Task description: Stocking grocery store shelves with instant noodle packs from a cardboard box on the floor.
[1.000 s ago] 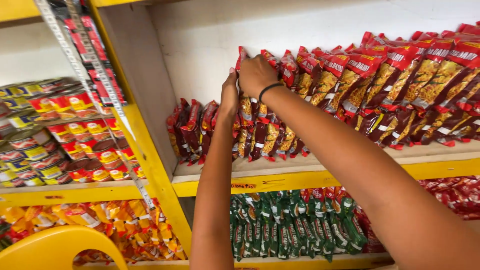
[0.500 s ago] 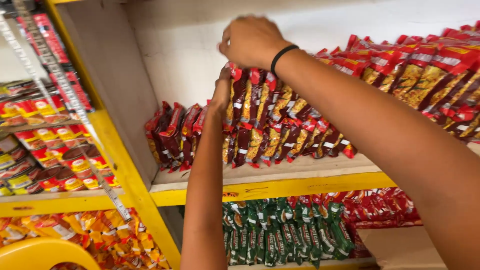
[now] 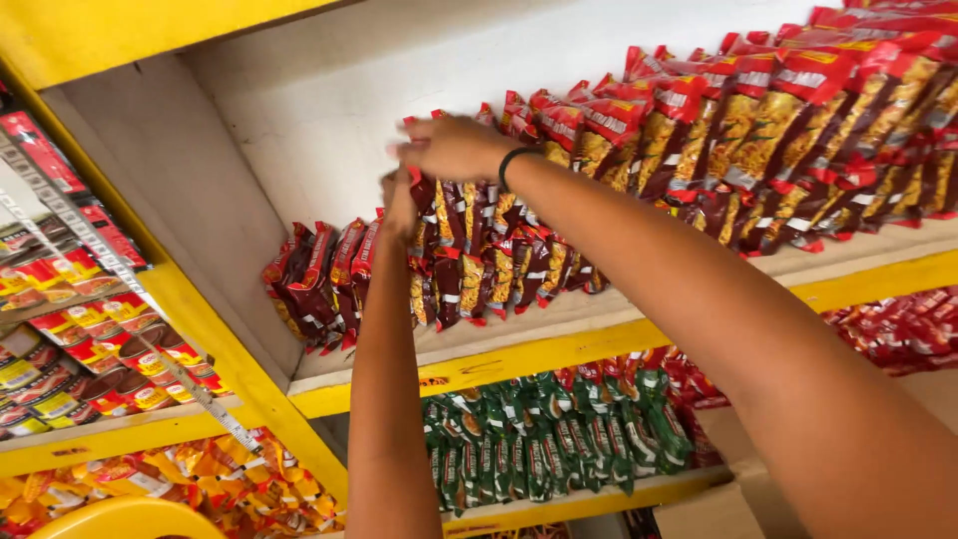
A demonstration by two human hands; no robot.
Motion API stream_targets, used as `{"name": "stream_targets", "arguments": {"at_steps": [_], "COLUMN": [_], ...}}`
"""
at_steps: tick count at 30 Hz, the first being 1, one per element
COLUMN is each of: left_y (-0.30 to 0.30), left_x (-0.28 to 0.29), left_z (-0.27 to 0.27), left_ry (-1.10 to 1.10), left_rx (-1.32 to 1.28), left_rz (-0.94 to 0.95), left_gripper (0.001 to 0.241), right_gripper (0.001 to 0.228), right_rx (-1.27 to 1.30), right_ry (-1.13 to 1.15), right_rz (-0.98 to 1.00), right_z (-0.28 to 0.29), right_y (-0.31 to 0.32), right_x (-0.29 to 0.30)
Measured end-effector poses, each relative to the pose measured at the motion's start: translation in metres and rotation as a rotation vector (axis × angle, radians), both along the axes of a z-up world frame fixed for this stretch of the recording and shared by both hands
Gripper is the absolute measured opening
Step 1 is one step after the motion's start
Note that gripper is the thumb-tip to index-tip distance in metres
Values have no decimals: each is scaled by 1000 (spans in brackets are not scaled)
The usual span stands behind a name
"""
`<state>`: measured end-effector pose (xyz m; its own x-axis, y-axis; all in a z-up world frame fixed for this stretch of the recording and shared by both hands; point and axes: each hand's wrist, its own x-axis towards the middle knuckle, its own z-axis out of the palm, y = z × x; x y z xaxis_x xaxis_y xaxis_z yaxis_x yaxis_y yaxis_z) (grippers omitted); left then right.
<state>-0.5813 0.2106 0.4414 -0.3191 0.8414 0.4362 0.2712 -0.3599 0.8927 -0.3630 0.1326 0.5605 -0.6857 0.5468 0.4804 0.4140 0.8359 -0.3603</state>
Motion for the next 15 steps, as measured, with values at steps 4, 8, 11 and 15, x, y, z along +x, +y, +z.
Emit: {"name": "stream_targets", "arguments": {"at_steps": [4,8,11,15], "left_y": [-42,-172,-243,-273], "left_x": [4,63,178,292], "left_z": [45,83,50,-44], "left_ry": [167,269,425,353], "left_rx": [-34,482,658,700], "left_rz": [249,220,217,-42], "left_gripper": [80,76,68,51], "right_gripper": [65,50,45,43], "right_rx": [91,100,54,-193], "right_ry": [390,593,574,554], "right_rz": [48,309,331,145], "right_z": [15,-23,-73,-157], "right_y": [-26,-92,-141,-149], "right_x": [57,174,275,373]}}
